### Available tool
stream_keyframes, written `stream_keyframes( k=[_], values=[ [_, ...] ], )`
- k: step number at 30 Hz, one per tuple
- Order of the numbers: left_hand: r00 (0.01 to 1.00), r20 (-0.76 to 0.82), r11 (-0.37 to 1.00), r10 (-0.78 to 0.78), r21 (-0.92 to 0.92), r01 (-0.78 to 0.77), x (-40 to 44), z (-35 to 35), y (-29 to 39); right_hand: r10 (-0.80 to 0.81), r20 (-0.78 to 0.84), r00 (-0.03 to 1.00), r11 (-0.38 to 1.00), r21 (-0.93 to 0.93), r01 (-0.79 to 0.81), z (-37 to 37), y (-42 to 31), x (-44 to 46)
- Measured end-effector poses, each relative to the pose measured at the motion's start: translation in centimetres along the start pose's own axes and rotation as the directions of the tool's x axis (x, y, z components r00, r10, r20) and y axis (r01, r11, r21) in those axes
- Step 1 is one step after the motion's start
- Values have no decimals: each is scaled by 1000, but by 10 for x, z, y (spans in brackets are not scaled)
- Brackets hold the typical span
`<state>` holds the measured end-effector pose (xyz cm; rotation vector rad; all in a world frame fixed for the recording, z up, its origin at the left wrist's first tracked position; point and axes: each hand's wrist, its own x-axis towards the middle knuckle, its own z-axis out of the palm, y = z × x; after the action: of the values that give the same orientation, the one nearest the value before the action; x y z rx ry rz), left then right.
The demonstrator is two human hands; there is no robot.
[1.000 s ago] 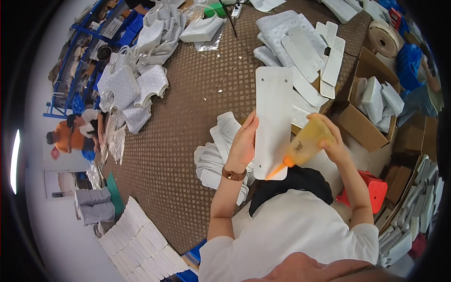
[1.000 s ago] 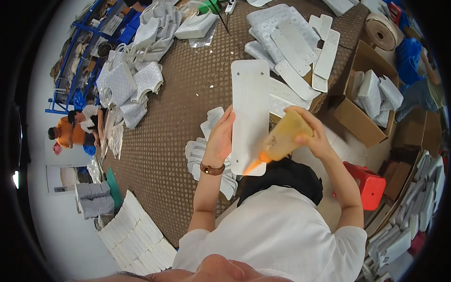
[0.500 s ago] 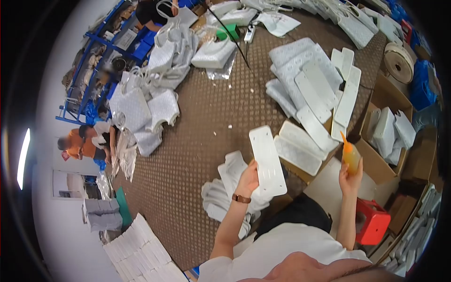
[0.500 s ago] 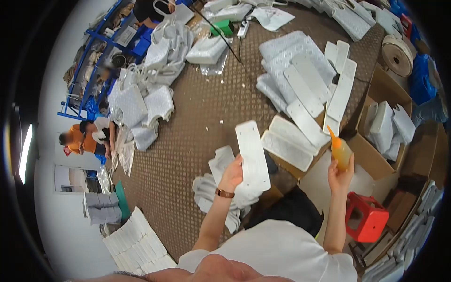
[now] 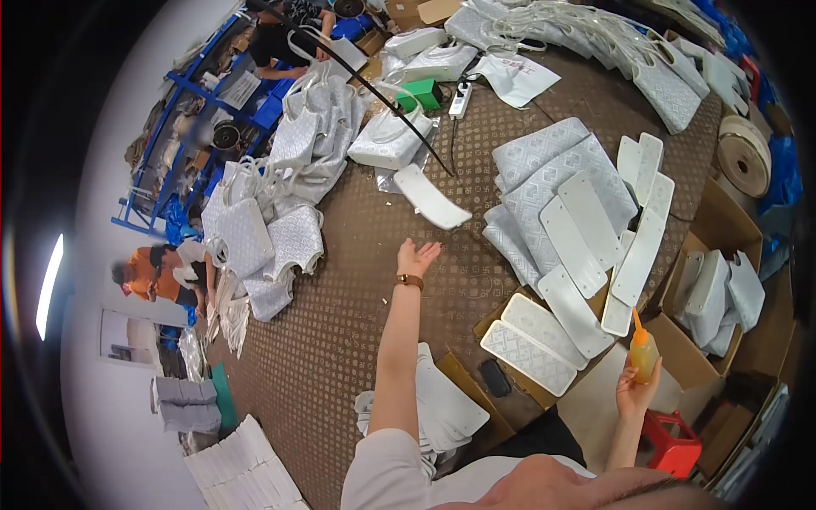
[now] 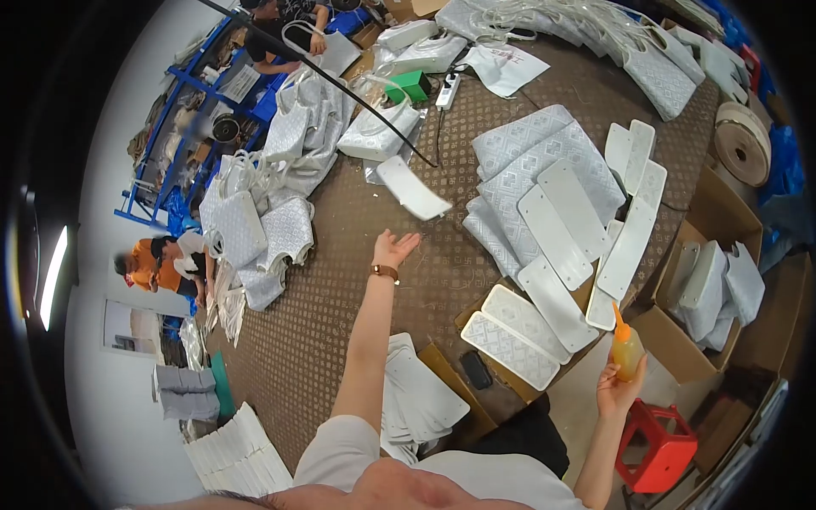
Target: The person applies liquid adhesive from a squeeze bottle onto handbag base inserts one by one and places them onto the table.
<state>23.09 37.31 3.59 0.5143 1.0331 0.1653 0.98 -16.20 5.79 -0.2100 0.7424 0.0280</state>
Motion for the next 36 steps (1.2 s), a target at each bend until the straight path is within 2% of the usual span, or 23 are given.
stream_keyframes(
  k=[2,4,6,8,9,11,12,13,14,16,17,19,20,22,24,25,27,28,30,31,33,34,36],
  values=[
    [963,256,964,86,221,-145,2,-28,-7,-15,-22,1000,1000,-12,15,14,6,2],
    [919,354,874,175,374,-311,-47,-63,-31,-6,-49,999,1000,-22,5,16,13,7],
    [873,378,659,307,578,-482,-93,-108,-50,34,-4,999,999,-41,-34,15,16,19],
    [769,432,393,472,678,-622,-107,-184,-61,81,19,997,994,-80,-80,23,23,30],
    [779,391,407,490,688,-601,-116,-208,-60,61,64,996,994,-98,-55,29,29,33],
    [705,289,156,648,855,-495,-156,-274,-67,48,132,990,988,-154,-28,34,42,26],
    [655,257,36,711,917,-398,-177,-306,-75,90,108,990,978,-196,-68,35,48,19],
    [659,214,61,721,928,-367,-191,-334,-86,87,176,981,969,-243,-42,39,55,13],
    [667,169,-7,726,971,-238,-196,-352,-97,75,258,963,961,-276,-1,46,63,9],
    [668,114,-150,735,989,-4,-198,-371,-119,56,366,929,952,-299,60,57,75,-4],
    [662,121,-143,740,990,-22,-199,-371,-127,81,418,905,943,-325,66,60,82,-10],
    [669,111,-219,735,972,79,-203,-369,-144,111,515,850,926,-365,100,64,92,-31],
    [675,137,-274,725,957,99,-198,-361,-148,60,541,839,930,-337,150,70,96,-47],
    [685,143,-246,715,968,55,-184,-369,-155,14,553,833,906,-360,224,85,107,-83],
    [584,207,-313,785,946,86,-175,-373,-163,32,631,775,874,-394,284,87,109,-107],
    [557,184,-321,810,934,158,-169,-376,-163,-46,642,765,873,-347,343,83,109,-116],
    [579,154,-275,800,953,126,-172,-376,-158,40,667,744,851,-413,324,69,105,-131],
    [591,192,-300,783,950,90,-169,-385,-153,-4,668,744,847,-393,357,63,102,-142],
    [646,236,-148,726,971,-189,-161,-400,-139,-7,683,731,882,-340,325,57,101,-158],
    [639,261,-158,724,964,-215,-159,-409,-136,-2,696,718,901,-311,304,54,100,-164],
    [711,266,1,651,936,-352,-165,-414,-126,-76,699,711,862,-312,400,47,94,-172],
    [704,294,-11,647,926,-377,-171,-412,-123,-128,692,711,815,-335,473,42,88,-175],
    [744,137,88,654,963,-254,-191,-406,-115,-197,686,700,761,-343,550,39,78,-184]
  ],
)
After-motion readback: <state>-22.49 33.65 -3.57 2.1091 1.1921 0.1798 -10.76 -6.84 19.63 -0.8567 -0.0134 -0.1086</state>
